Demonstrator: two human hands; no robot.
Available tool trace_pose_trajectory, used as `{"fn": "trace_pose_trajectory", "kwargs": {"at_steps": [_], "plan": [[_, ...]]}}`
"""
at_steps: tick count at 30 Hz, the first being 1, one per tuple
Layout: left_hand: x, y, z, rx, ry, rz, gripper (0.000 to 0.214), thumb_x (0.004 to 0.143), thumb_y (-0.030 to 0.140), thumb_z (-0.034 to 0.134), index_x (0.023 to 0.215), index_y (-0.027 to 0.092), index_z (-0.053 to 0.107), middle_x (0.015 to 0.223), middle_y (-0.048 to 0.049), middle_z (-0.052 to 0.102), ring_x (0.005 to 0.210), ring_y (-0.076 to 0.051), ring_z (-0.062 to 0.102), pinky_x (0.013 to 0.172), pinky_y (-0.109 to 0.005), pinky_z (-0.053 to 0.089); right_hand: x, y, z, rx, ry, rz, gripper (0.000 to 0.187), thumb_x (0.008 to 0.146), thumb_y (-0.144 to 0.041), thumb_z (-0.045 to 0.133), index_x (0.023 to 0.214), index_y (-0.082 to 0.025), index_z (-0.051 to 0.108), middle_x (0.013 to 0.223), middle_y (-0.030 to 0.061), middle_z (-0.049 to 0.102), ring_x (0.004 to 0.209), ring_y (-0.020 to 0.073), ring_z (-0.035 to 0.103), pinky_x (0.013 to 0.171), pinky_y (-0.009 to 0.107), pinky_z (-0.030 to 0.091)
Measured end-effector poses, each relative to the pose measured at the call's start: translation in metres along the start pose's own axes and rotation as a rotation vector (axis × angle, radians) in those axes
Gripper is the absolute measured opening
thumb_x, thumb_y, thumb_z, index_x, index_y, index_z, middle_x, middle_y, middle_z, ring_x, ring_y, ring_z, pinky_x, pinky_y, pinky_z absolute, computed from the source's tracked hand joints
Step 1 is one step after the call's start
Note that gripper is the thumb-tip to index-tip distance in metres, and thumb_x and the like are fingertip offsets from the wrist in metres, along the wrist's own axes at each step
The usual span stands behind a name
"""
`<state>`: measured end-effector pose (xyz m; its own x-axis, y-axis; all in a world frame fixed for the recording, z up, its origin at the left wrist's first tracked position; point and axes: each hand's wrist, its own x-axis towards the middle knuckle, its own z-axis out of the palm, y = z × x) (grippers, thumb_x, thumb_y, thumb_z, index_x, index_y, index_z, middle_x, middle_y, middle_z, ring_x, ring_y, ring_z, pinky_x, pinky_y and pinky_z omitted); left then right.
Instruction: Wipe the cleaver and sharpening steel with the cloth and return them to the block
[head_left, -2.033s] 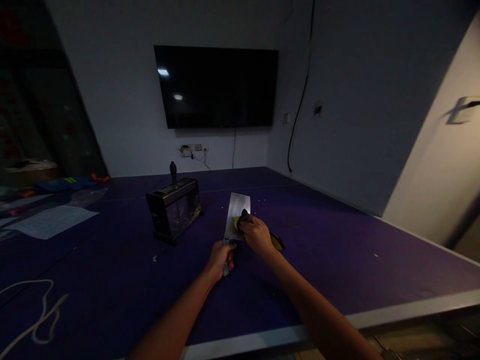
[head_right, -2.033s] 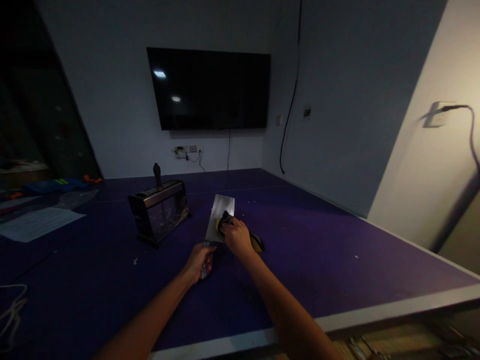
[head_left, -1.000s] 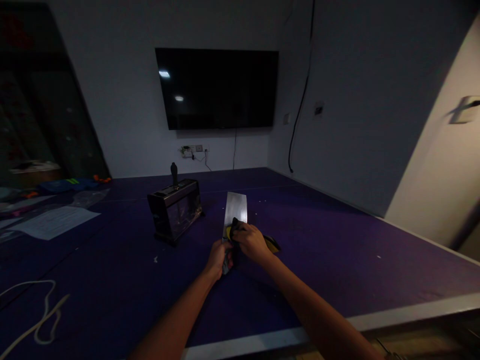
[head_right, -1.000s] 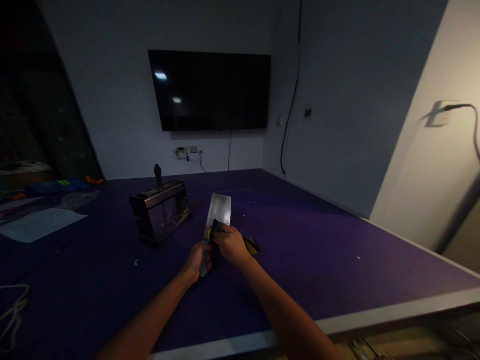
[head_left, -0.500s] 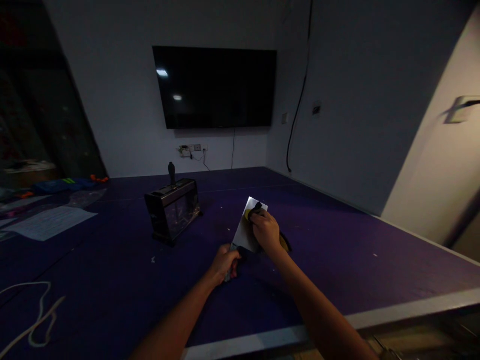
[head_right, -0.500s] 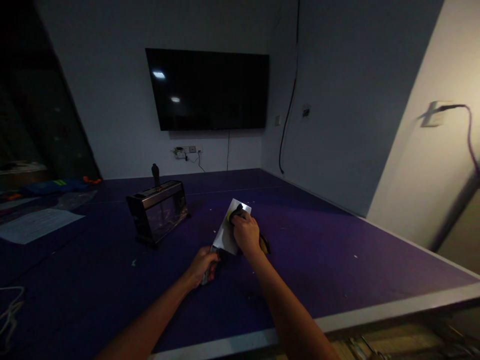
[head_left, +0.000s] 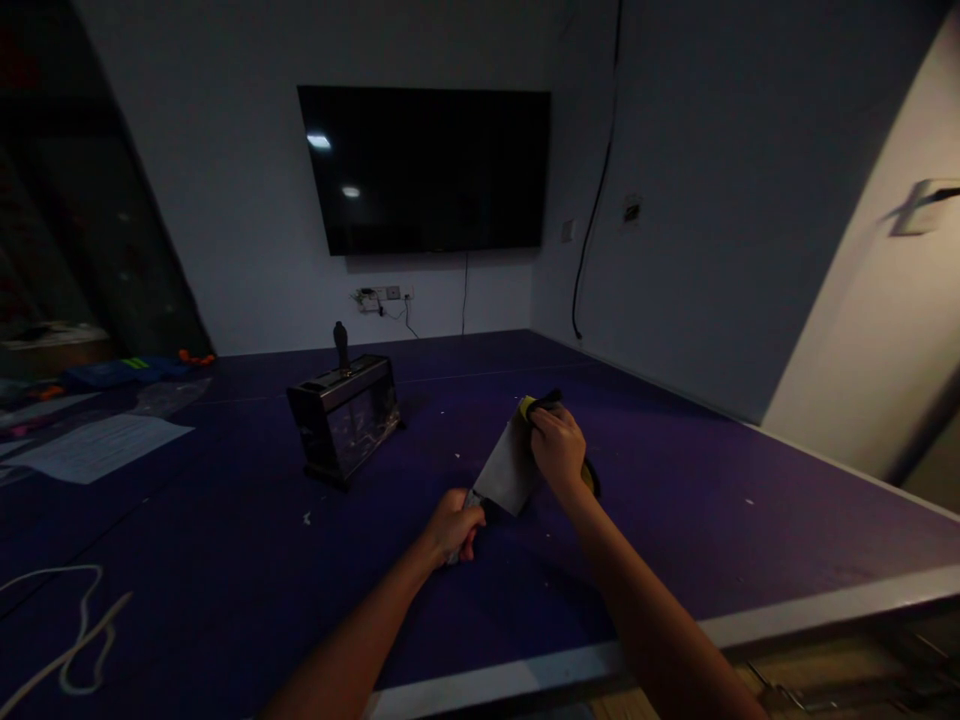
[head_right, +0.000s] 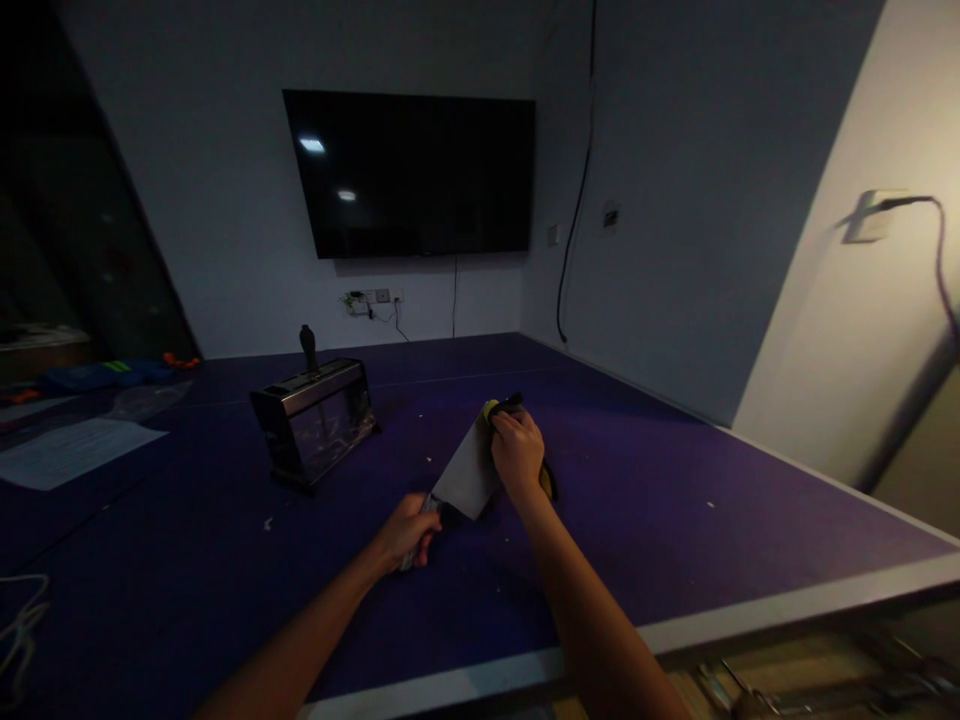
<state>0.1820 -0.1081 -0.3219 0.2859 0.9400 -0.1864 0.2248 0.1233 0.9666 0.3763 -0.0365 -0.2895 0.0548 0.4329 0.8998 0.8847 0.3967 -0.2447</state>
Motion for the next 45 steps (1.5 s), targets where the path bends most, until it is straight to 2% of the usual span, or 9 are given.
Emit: {"fn": "trace_pose_trajectory", "kwargs": {"at_steps": [8, 19, 31, 39, 45], "plan": [[0.001, -0.001, -0.001, -0.009, 0.01, 0.005, 0.006, 0.064, 0.019, 0.045, 0.059, 0.017, 0.043, 0.039, 0.0071, 0.039, 0.026, -0.007, 0.04, 0.03, -0.016, 0.028, 0.001, -0.003, 0.0, 0.023, 0.035, -0.05, 0.031, 0.072, -0.009, 0.044, 0.081, -0.021, 0.071, 0.087, 0.0045, 0.07, 0.082, 0.0207, 0.057, 0.074, 0.032, 0.044], [0.005, -0.003, -0.001, -0.125, 0.087, 0.023, 0.003, 0.062, 0.021, 0.045, 0.062, 0.017, 0.045, 0.039, 0.0075, 0.04, 0.025, -0.007, 0.039, 0.029, -0.016, 0.025, -0.011, -0.025, 0.014, 0.044, -0.178, -0.194, 0.031, 0.074, -0.006, 0.046, 0.082, -0.022, 0.071, 0.093, 0.0037, 0.069, 0.085, 0.0191, 0.055, 0.075, 0.03, 0.042], [0.011, -0.002, -0.007, -0.321, 0.249, 0.036, 0.008, 0.061, 0.026, 0.045, 0.062, 0.018, 0.046, 0.038, 0.0064, 0.04, 0.026, -0.008, 0.038, 0.031, -0.017, 0.025, -0.024, -0.061, 0.019, 0.156, -0.409, -0.357, 0.029, 0.072, -0.006, 0.049, 0.084, -0.023, 0.069, 0.088, 0.0038, 0.068, 0.087, 0.0192, 0.055, 0.072, 0.029, 0.041], [0.013, -0.002, -0.01, -0.365, 0.296, 0.087, 0.014, 0.06, 0.031, 0.046, 0.059, 0.017, 0.046, 0.038, 0.0051, 0.041, 0.027, -0.008, 0.039, 0.032, -0.019, 0.027, -0.025, -0.07, 0.018, 0.286, -0.471, -0.416, 0.027, 0.066, -0.001, 0.047, 0.07, -0.021, 0.065, 0.072, 0.0019, 0.062, 0.076, 0.016, 0.054, 0.067, 0.025, 0.04], [0.014, 0.0, -0.011, -0.418, 0.358, 0.112, 0.014, 0.059, 0.032, 0.045, 0.062, 0.018, 0.045, 0.037, 0.0061, 0.039, 0.027, -0.009, 0.039, 0.031, -0.019, 0.027, -0.026, -0.071, 0.019, 0.305, -0.489, -0.457, 0.027, 0.065, 0.0, 0.047, 0.071, -0.02, 0.064, 0.074, 0.0016, 0.064, 0.077, 0.0166, 0.053, 0.069, 0.025, 0.04]]}}
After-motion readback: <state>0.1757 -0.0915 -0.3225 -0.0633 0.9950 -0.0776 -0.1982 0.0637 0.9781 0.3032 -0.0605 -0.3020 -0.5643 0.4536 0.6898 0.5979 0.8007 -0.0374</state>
